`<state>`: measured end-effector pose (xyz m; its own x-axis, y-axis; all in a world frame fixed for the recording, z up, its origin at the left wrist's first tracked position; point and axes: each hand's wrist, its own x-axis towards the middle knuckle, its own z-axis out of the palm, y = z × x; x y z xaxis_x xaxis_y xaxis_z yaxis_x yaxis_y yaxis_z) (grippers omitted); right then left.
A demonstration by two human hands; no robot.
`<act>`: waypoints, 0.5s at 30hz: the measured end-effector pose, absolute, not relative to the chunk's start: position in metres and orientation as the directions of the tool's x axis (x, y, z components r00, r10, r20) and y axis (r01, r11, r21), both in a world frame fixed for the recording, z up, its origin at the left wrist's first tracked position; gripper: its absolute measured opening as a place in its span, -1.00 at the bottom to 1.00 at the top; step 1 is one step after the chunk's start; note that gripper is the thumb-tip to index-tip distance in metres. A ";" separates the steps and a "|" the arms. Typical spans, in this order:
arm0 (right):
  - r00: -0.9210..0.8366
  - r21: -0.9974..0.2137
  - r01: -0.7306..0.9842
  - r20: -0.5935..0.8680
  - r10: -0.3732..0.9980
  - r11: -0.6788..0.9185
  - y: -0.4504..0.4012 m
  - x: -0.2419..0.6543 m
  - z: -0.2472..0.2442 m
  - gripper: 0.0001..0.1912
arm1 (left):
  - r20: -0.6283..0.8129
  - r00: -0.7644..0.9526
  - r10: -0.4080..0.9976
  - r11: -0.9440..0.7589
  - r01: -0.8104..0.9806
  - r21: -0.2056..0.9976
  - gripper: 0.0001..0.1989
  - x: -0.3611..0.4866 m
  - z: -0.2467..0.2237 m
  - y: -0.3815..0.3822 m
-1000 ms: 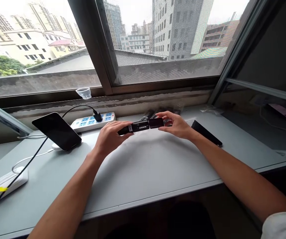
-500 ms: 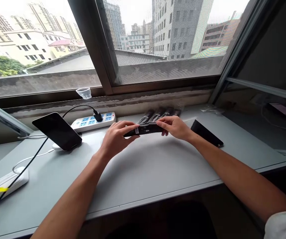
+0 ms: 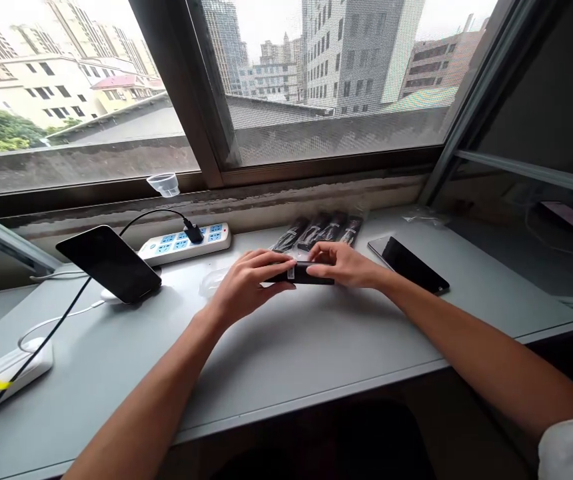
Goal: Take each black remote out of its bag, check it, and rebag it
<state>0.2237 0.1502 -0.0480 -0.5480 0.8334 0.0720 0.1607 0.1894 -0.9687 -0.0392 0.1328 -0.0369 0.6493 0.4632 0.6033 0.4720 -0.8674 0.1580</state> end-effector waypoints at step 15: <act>-0.127 -0.990 -0.040 0.136 0.983 0.132 0.172 0.239 -0.053 0.34 | 0.154 0.374 0.915 -0.404 0.854 0.329 -0.37 -0.069 -0.037 0.141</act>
